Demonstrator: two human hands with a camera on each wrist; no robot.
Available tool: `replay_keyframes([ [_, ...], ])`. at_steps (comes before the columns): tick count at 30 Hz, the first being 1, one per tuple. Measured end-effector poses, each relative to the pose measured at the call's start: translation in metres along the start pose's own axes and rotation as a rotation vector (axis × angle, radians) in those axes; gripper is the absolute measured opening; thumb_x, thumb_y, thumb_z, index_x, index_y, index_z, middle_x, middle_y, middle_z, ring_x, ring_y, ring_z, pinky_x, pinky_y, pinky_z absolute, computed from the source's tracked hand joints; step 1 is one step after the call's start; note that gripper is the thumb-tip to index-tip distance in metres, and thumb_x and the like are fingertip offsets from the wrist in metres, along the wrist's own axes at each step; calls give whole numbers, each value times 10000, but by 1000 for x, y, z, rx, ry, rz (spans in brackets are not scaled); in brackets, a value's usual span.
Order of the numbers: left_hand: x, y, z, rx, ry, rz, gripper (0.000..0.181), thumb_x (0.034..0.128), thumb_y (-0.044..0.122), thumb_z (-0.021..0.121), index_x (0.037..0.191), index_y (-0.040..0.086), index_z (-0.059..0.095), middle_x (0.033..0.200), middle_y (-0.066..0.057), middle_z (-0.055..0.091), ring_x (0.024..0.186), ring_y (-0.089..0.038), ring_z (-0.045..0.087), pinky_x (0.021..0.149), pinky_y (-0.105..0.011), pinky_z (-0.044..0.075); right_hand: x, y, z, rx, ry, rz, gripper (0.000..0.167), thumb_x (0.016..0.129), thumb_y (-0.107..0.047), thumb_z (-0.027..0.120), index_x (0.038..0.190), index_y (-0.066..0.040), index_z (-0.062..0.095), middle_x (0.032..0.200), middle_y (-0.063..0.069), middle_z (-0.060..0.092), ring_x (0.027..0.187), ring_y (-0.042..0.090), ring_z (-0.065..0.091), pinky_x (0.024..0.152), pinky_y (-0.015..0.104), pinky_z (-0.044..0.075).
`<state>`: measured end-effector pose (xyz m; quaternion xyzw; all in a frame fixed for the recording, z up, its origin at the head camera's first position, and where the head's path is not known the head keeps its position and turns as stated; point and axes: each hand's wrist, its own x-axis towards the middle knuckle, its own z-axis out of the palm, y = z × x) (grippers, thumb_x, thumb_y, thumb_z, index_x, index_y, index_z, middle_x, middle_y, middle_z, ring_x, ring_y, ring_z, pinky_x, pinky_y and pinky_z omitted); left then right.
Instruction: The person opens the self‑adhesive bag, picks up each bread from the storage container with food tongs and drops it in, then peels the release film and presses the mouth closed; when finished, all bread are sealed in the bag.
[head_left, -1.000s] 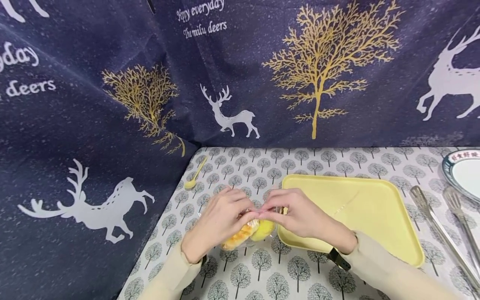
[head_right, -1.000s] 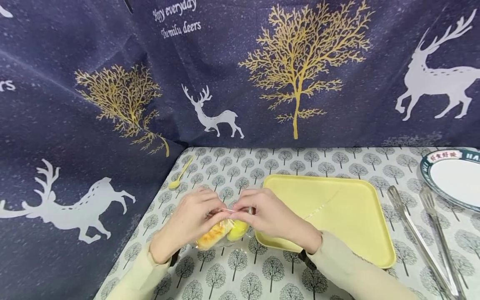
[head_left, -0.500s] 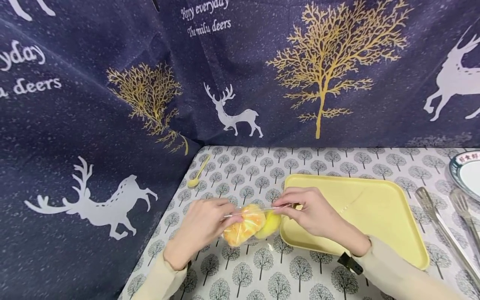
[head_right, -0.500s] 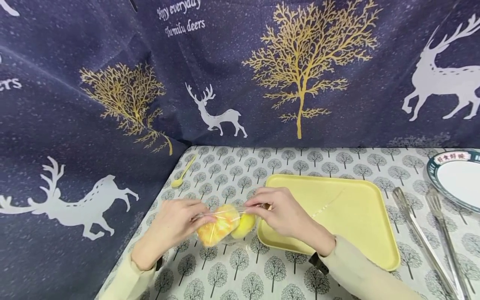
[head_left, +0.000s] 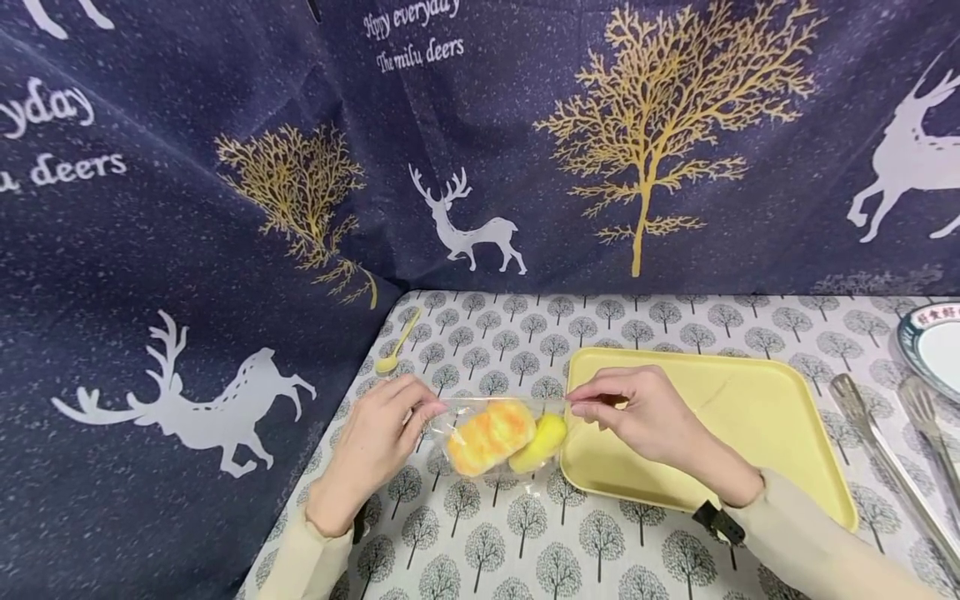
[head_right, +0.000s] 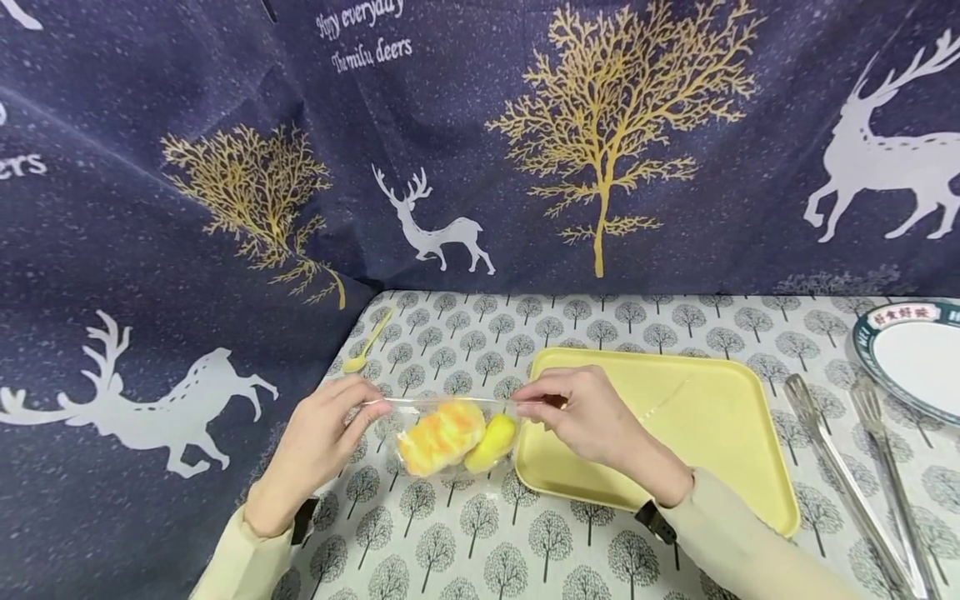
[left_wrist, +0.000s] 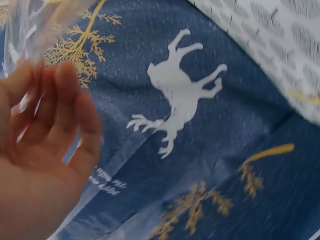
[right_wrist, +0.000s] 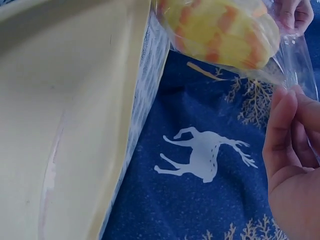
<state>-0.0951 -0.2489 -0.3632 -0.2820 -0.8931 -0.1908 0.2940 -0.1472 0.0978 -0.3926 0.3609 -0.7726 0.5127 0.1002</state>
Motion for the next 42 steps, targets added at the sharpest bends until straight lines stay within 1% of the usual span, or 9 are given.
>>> replay_keyframes([
  [5, -6, -3, 4, -182, 132, -118, 98, 945, 133, 790, 853, 122, 757, 842, -13, 782, 777, -124, 719, 757, -188, 572, 1, 1, 4, -33, 27, 18, 143, 902, -6, 824, 972, -130, 840, 932, 13, 812, 760, -30, 661, 638, 215, 605],
  [9, -8, -4, 4, -207, 193, -108, 188, 990, 199, 736, 816, 128, 737, 853, -34, 802, 815, -182, 779, 827, -165, 587, 1, -3, 6, -43, 9, 37, 127, 929, -21, 801, 976, -138, 814, 954, 10, 795, 760, 16, 662, 651, 217, 600],
  [12, -7, -1, 1, -218, 211, -88, 270, 1030, 282, 682, 833, 109, 744, 797, -40, 789, 747, -146, 765, 751, -172, 586, 1, -8, 6, -7, -12, 100, 82, 962, -44, 780, 987, -118, 803, 885, 14, 789, 700, 30, 675, 614, 247, 614],
  [16, -6, 6, -5, -250, 212, -96, 226, 1031, 202, 706, 849, 72, 742, 663, -22, 727, 601, -64, 702, 586, -145, 539, 1, -18, 5, 36, -32, 182, 54, 979, -64, 769, 971, -111, 795, 787, -30, 761, 648, 36, 676, 593, 287, 624],
  [21, 0, -2, -2, -282, 76, -211, 164, 1001, -6, 706, 859, 74, 708, 571, 33, 633, 470, -6, 621, 486, -144, 521, 12, -18, 5, 30, -86, 282, 41, 987, -83, 763, 961, -83, 795, 754, 0, 749, 630, 100, 677, 561, 278, 598],
  [26, 11, -26, 12, -256, -119, -340, 262, 1082, 102, 641, 821, 98, 662, 571, 40, 611, 465, 16, 607, 493, -176, 522, 31, 1, 9, -35, -207, 406, 68, 1004, -99, 732, 962, -71, 777, 767, 94, 767, 624, 218, 686, 488, 234, 494],
  [28, 17, -35, 18, -241, -170, -369, 301, 1094, 158, 638, 799, 100, 642, 578, 28, 615, 483, -6, 614, 531, -193, 532, 38, 10, 11, -66, -238, 408, 77, 1009, -84, 714, 972, -49, 772, 799, 125, 786, 631, 263, 704, 483, 225, 469],
  [37, 33, -70, 44, -291, -323, -474, 327, 1113, 232, 619, 828, 75, 644, 632, -28, 647, 547, -142, 615, 529, -227, 466, 64, 41, 15, -264, -297, 398, 74, 989, -135, 755, 930, -108, 791, 850, 13, 759, 717, 128, 595, 737, 285, 487],
  [42, 35, -81, 58, -328, -325, -498, 324, 1108, 234, 629, 819, 88, 639, 664, -50, 671, 558, -168, 631, 520, -219, 452, 72, 49, 18, -315, -335, 444, 153, 984, -153, 775, 843, -110, 735, 697, -28, 602, 637, 122, 471, 652, 270, 394],
])
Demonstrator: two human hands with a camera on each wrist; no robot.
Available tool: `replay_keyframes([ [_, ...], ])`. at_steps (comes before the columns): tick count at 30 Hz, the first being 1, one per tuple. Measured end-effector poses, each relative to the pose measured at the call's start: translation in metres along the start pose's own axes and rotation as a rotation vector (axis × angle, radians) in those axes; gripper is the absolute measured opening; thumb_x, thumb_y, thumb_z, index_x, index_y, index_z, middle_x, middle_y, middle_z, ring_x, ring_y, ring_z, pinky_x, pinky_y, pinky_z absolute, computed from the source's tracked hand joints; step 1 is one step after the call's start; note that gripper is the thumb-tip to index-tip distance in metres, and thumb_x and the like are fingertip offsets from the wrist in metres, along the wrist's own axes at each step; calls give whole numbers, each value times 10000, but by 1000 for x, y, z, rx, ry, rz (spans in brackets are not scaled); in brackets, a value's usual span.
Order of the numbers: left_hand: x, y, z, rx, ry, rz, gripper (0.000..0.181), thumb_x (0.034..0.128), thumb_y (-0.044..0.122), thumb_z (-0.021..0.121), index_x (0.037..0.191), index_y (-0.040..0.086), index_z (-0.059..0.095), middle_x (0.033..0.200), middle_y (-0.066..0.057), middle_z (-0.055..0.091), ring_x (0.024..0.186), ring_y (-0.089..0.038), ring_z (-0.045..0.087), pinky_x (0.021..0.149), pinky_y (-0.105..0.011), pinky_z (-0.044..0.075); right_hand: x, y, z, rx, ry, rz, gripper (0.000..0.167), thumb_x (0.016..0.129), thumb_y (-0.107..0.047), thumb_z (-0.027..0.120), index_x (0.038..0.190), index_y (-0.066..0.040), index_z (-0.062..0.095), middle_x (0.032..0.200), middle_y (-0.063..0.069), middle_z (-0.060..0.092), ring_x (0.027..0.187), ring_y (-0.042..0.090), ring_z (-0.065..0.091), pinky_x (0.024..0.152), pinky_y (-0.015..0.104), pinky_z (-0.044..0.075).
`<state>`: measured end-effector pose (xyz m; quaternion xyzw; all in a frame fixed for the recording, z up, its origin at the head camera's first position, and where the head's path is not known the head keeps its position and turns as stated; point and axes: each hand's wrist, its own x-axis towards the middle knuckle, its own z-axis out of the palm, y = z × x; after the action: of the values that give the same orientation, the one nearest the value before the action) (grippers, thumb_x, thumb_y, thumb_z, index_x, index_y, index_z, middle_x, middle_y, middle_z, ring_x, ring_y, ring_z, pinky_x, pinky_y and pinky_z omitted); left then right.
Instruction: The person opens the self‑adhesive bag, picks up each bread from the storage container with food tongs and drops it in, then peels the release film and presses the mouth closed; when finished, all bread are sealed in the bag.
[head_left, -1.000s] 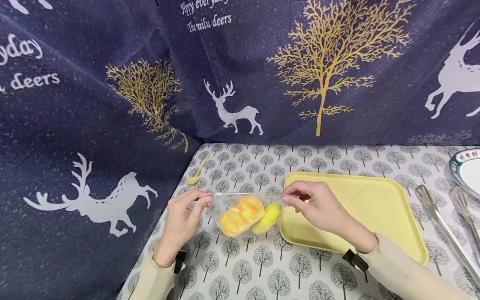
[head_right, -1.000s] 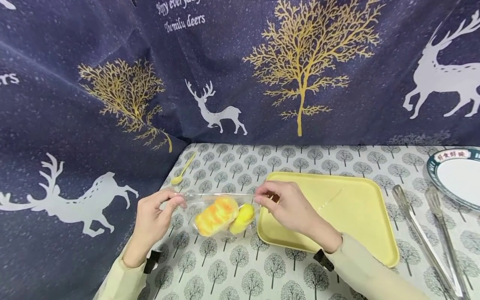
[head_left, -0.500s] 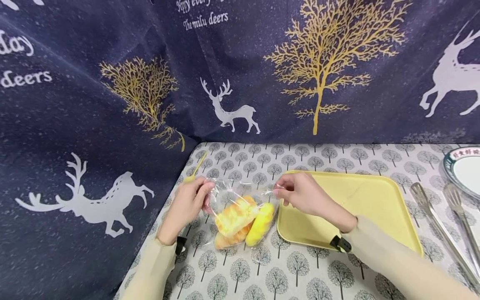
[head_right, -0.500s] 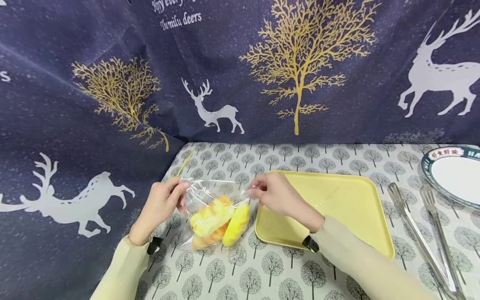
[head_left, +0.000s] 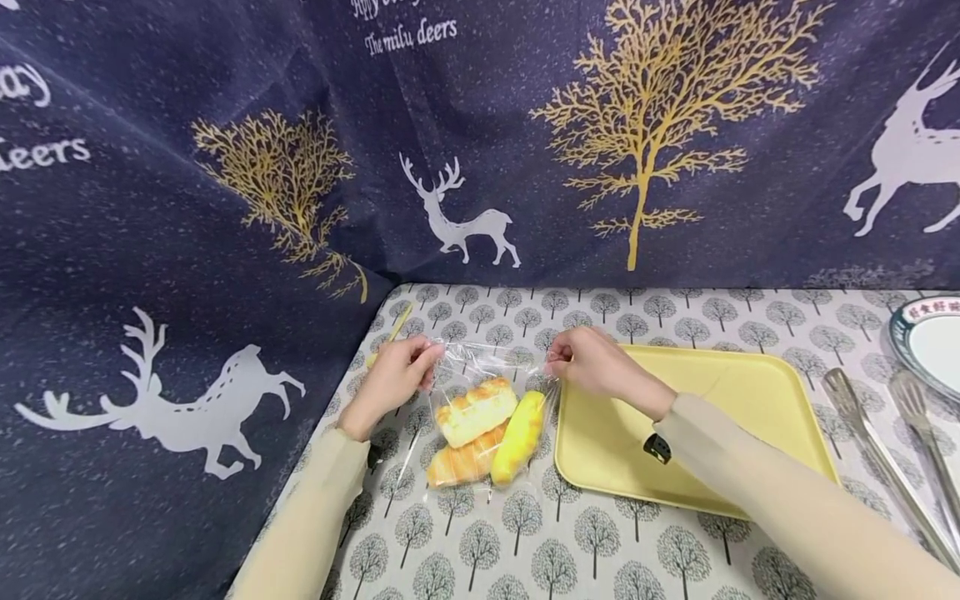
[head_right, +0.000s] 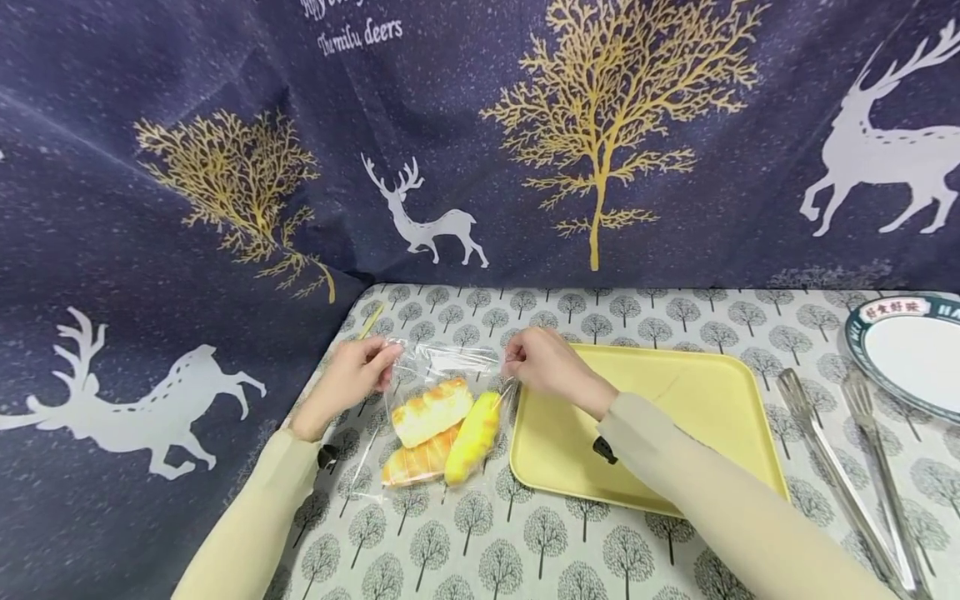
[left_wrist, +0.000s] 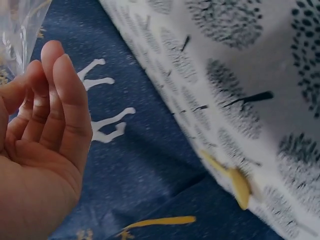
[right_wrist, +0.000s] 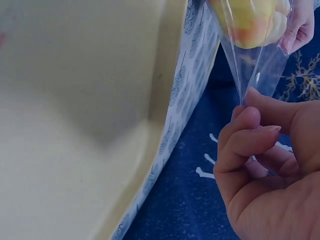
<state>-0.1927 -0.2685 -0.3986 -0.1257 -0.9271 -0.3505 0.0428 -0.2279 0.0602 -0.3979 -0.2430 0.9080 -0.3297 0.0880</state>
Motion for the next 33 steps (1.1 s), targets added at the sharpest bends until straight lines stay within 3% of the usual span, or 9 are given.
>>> replay_keyframes([
  [3, 3, -7, 5, -12, -7, -19, 332, 1114, 233, 619, 822, 78, 649, 667, -49, 667, 553, -159, 611, 507, -223, 425, 3, 1, 1, 3, -28, 27, 154, 992, -145, 766, 851, -102, 723, 686, -31, 552, 620, 115, 433, 596, 249, 360],
  [7, 6, -16, 10, -51, -54, -89, 330, 1132, 242, 587, 911, 20, 687, 691, -36, 662, 585, -150, 652, 514, -228, 479, 8, 3, 5, 17, -64, 52, 60, 989, -119, 762, 976, -68, 792, 795, 33, 713, 642, 117, 488, 583, 230, 389],
  [13, 10, -28, 15, -98, -87, -119, 321, 1138, 190, 566, 896, -2, 655, 713, -77, 670, 612, -184, 705, 568, -294, 616, 15, 6, 12, 31, -94, 69, 126, 981, -94, 764, 1078, -16, 789, 964, 117, 807, 711, 141, 607, 631, 227, 484],
  [18, 12, -34, 21, -109, -110, -146, 296, 1138, 184, 563, 921, 4, 653, 710, -65, 669, 587, -151, 674, 550, -280, 599, 18, 7, 13, 32, -96, 100, 182, 996, -106, 753, 1149, -13, 782, 1053, 134, 821, 756, 155, 647, 655, 244, 495],
  [26, 11, -35, 28, -153, -89, -193, 237, 1135, 193, 573, 1042, 1, 676, 729, -35, 650, 588, -121, 653, 568, -235, 575, 15, 16, 16, 40, -101, 83, 168, 1005, -132, 748, 1134, -28, 775, 957, 99, 810, 688, 126, 575, 602, 229, 451],
  [29, 12, -36, 28, -158, -80, -187, 234, 1137, 183, 565, 1071, -8, 684, 746, -52, 651, 602, -125, 667, 583, -253, 595, 12, 18, 15, 42, -76, 68, 266, 1021, -153, 733, 1233, 6, 747, 996, 115, 815, 728, 140, 629, 648, 255, 502],
  [33, 9, -36, 28, -147, -71, -203, 257, 1134, 169, 563, 1250, -20, 694, 876, -115, 700, 680, -156, 699, 622, -276, 614, -2, 19, 11, 32, -11, 62, 431, 1043, -219, 702, 1385, 39, 662, 1130, 177, 804, 905, 235, 735, 836, 421, 618],
])
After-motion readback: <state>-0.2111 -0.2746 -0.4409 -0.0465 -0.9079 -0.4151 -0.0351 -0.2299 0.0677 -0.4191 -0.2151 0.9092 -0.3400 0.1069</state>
